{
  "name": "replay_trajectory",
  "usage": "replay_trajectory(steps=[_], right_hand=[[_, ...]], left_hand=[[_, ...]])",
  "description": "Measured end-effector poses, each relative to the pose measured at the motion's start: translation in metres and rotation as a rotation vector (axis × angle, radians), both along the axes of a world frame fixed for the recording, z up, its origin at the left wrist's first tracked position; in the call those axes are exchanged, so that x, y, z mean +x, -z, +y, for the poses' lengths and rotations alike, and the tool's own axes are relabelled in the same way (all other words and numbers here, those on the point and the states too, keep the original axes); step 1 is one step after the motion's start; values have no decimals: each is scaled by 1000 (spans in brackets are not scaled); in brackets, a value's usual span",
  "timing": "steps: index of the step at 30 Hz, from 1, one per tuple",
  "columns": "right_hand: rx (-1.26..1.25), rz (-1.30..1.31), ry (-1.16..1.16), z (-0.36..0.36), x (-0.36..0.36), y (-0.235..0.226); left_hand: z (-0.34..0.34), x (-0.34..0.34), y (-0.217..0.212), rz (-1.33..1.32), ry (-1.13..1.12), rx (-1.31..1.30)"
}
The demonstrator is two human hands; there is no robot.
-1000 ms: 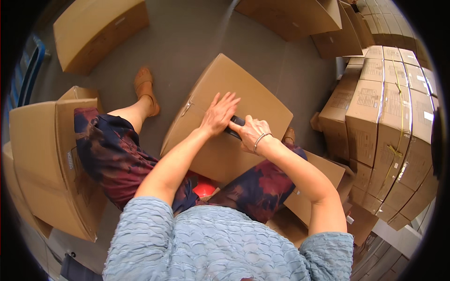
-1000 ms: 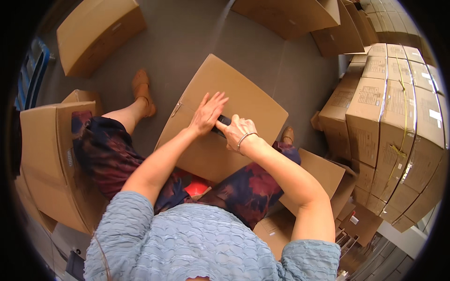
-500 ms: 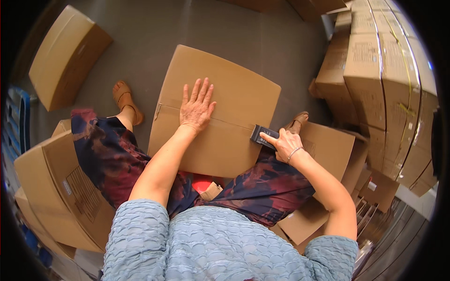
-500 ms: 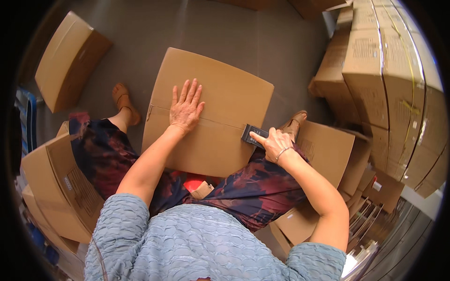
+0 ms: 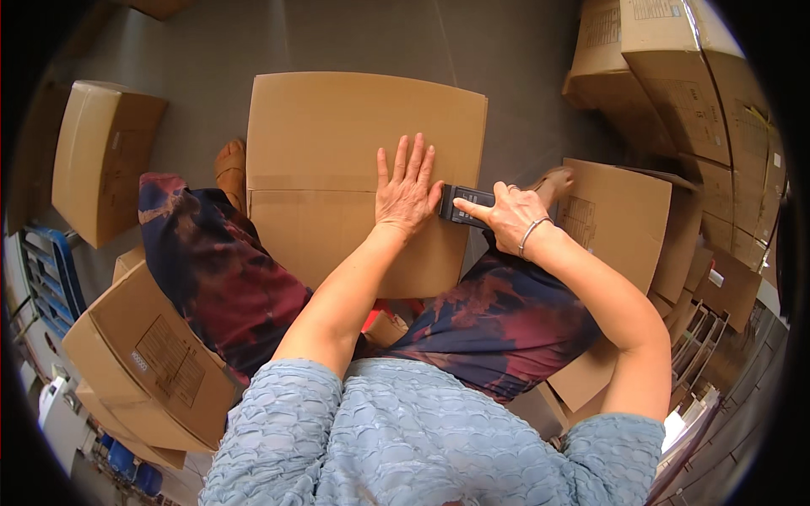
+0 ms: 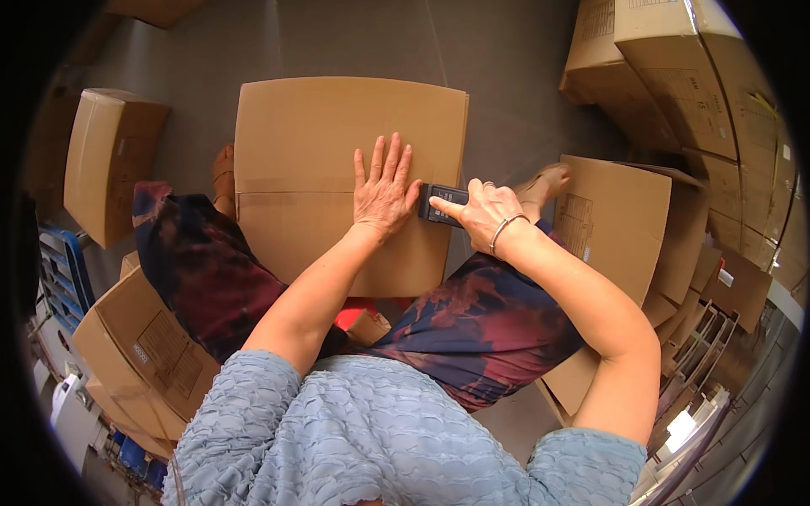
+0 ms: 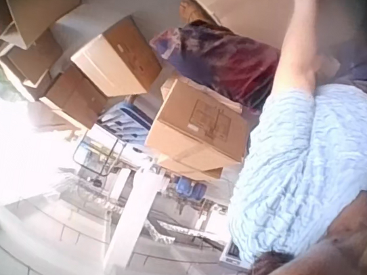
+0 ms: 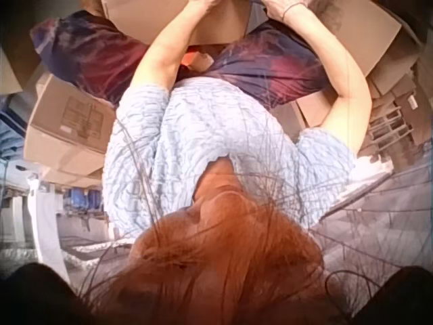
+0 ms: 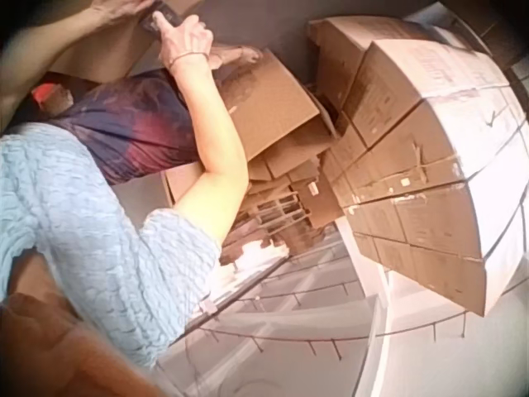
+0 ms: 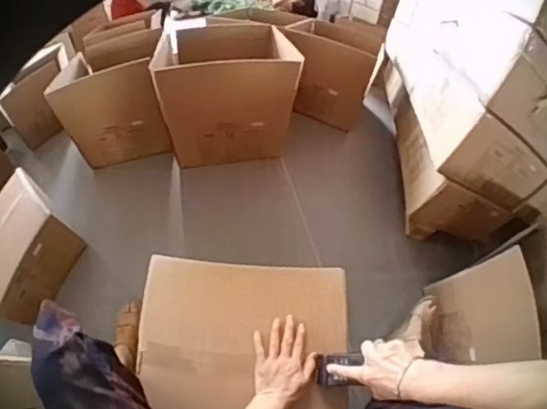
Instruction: The person fastens a belt buckle around their waist, picks up a tape dispenser, and seals cardboard boxes containing potted plants by folding the box flaps and applying tape.
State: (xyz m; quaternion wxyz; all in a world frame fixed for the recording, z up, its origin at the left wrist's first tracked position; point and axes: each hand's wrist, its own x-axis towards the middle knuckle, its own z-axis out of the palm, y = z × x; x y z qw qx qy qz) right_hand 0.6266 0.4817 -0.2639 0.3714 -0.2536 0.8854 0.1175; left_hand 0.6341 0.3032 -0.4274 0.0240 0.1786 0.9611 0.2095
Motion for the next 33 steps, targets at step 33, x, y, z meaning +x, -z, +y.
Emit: replay_trajectory(steps=[33], right_hand=[[-275, 276, -60, 140, 63, 164]], left_hand=[[87, -13, -17, -64, 1091, -164]])
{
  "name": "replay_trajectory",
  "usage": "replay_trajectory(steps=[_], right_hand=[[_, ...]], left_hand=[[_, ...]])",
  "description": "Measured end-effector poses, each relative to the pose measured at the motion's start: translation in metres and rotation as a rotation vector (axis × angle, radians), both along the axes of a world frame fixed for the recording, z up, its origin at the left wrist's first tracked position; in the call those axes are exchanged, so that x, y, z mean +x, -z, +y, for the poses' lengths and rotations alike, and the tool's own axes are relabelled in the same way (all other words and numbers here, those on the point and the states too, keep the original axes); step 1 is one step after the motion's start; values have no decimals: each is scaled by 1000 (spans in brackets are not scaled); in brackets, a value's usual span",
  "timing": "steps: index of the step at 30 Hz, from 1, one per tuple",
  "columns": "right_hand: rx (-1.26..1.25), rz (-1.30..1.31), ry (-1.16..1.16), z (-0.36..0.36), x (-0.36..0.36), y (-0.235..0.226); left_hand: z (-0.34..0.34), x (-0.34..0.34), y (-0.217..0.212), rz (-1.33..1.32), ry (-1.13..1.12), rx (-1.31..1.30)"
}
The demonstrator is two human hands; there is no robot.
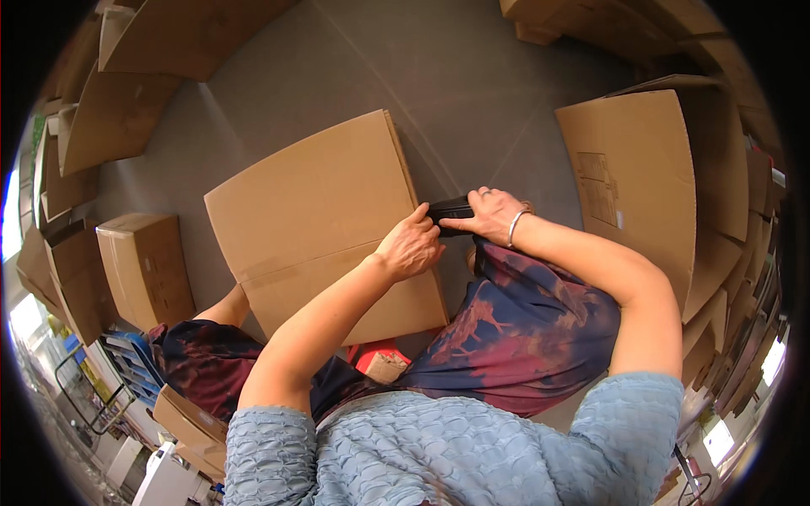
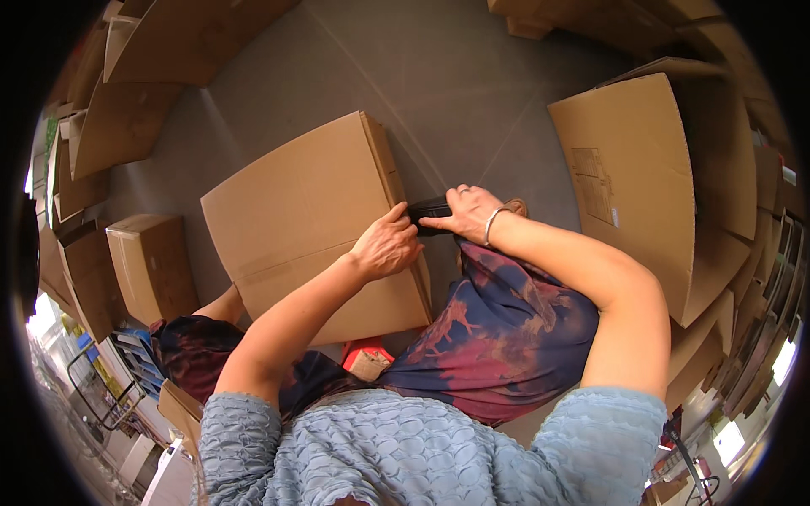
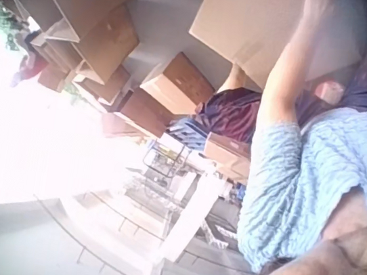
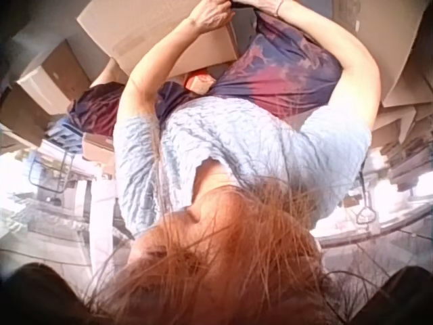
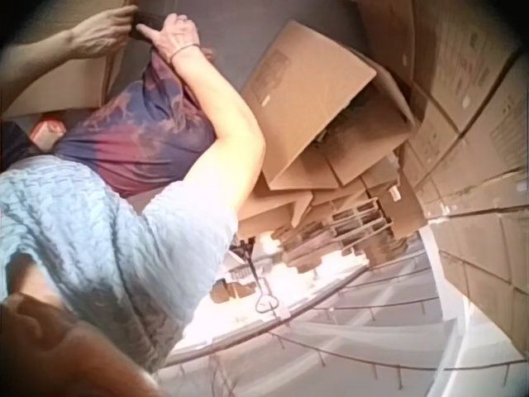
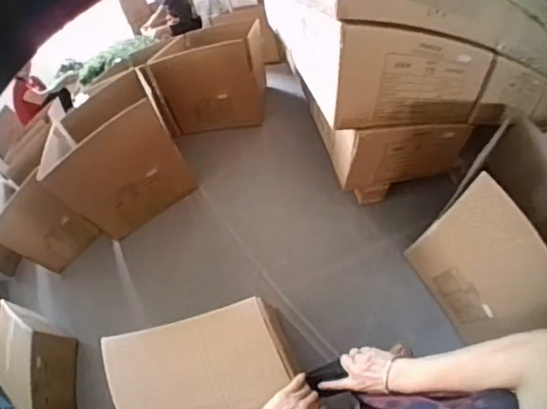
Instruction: The person fastens a belt buckle around their waist, picks up a tape dispenser, and seals cardboard boxes containing potted plants by folding the box flaps and applying tape.
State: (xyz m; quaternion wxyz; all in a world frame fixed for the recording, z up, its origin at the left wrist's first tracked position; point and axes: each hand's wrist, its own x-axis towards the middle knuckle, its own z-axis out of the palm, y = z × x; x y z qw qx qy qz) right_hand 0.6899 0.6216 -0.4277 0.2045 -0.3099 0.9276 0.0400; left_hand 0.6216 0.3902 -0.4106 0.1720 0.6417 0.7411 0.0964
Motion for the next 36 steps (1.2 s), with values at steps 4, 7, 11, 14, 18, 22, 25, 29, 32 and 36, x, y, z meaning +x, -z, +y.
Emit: replay_trajectory(steps=[4, 7, 11, 14, 18, 22, 25, 29, 32, 36], right_hand=[[330, -107, -16, 11, 11, 28], [187, -147, 235, 15, -2, -1], [252, -207, 460, 32, -29, -18], [357, -236, 570, 44, -47, -40], [431, -328, 659, 46, -52, -78], [268, -385, 717, 16, -93, -102], [112, -322, 742, -27, -138, -132], [-6, -307, 714, -106, -228, -167], [-252, -21, 820, -163, -274, -182], [-221, 74, 864, -200, -293, -143]], left_hand=[[26, 0, -2, 123, 168, -269], [40, 1, -5, 139, 220, -544], [45, -6, 3, 160, 201, -620], [33, -32, 6, 144, 69, -649], [23, -80, -12, 109, -95, -815], [-35, -90, 15, 231, -251, -292], [-71, -110, -4, 143, -726, 88], [-141, -124, 15, 294, -996, 90], [-148, -130, 15, 276, -1020, 19], [-143, -132, 13, 225, -1029, 21]])
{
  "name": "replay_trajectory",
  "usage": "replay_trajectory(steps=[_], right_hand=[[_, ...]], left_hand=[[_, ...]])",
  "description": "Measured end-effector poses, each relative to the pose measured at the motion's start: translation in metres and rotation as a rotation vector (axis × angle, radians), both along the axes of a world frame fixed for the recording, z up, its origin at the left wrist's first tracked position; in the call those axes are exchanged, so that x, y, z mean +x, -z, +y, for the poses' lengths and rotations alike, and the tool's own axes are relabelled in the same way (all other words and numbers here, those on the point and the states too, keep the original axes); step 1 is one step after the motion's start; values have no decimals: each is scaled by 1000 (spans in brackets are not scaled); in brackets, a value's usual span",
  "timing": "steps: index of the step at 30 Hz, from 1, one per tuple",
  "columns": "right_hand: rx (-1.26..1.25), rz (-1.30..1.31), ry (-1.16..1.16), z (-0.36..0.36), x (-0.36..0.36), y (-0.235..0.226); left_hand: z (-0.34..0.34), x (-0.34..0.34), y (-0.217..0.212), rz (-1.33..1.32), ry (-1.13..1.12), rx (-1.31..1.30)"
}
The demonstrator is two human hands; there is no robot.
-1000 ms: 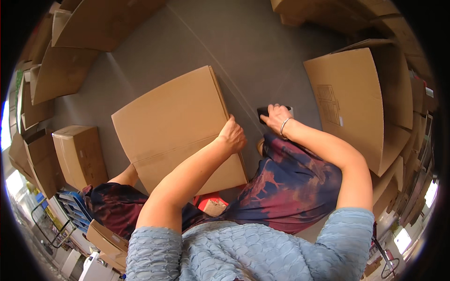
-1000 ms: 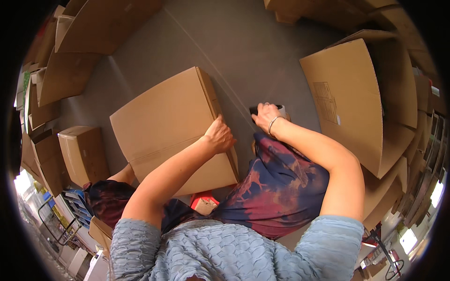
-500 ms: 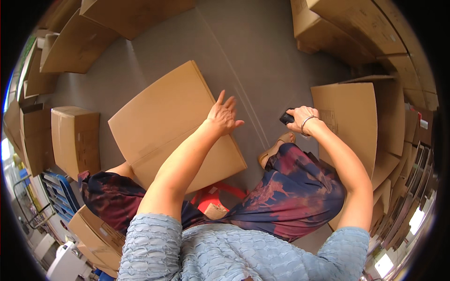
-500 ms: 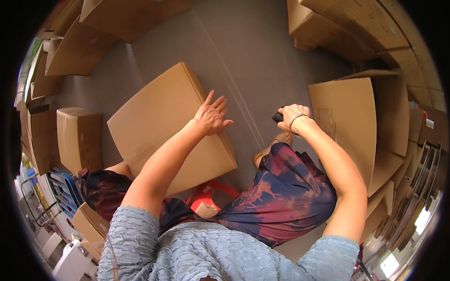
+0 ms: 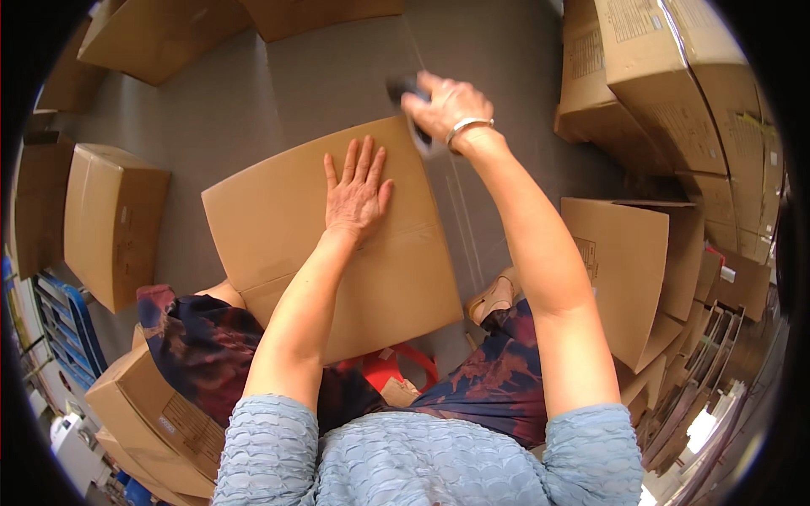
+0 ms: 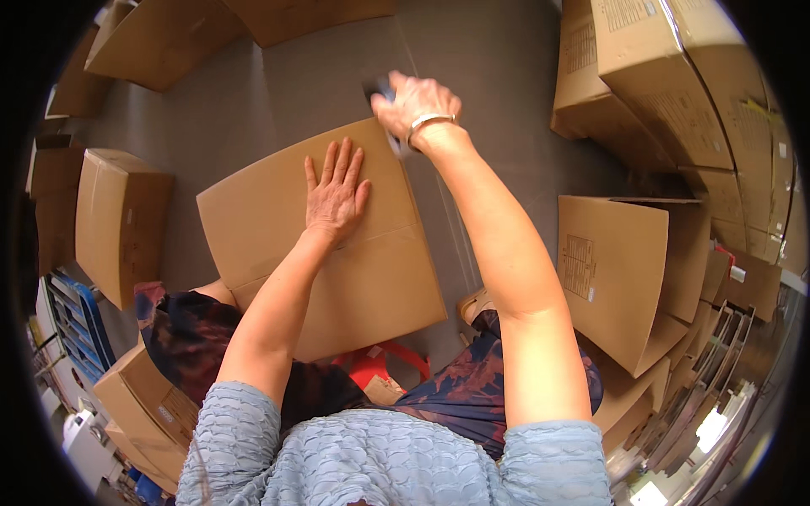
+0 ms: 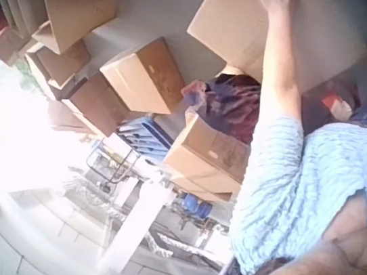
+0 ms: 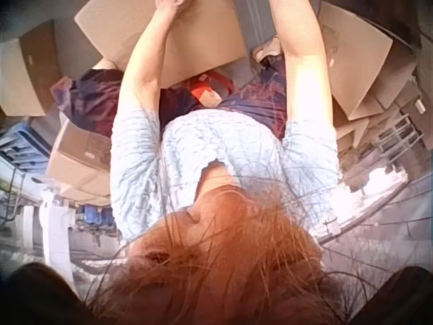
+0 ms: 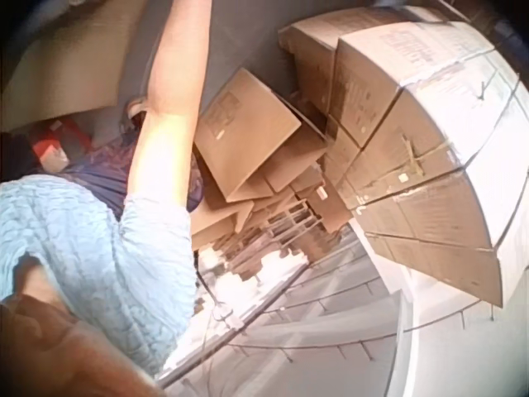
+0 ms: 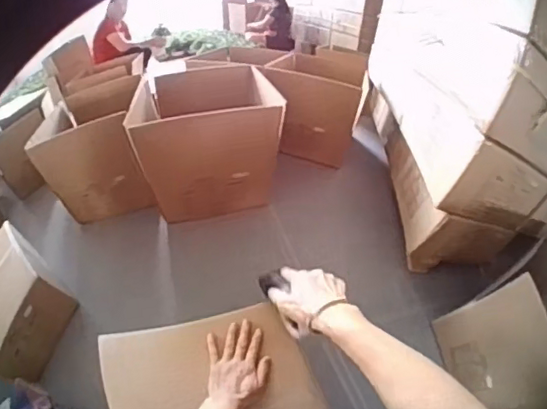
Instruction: The person fastens a belt buckle around their waist, picks up a tape dispenser, and seals cardboard boxes containing potted plants by folding the box flaps and applying tape.
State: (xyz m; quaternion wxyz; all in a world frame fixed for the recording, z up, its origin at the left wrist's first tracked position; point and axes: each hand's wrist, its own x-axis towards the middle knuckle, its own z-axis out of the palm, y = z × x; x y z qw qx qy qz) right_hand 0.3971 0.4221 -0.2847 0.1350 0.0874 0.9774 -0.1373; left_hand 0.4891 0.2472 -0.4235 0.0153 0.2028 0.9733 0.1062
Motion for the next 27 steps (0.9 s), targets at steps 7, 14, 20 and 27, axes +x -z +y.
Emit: replay_trajectory(steps=[7, 14, 20, 27], right_hand=[[75, -224, -62, -8, 55, 5], [77, -271, -36, 11, 207, -7], [75, -441, 53, 36, 401, -18], [131, -370, 42, 32, 409, 2]], left_hand=[[-10, 3, 7, -12, -1, 61], [-11, 2, 10, -21, 2, 45], [-7, 0, 7, 1, 4, -48], [37, 49, -17, 27, 391, -188]])
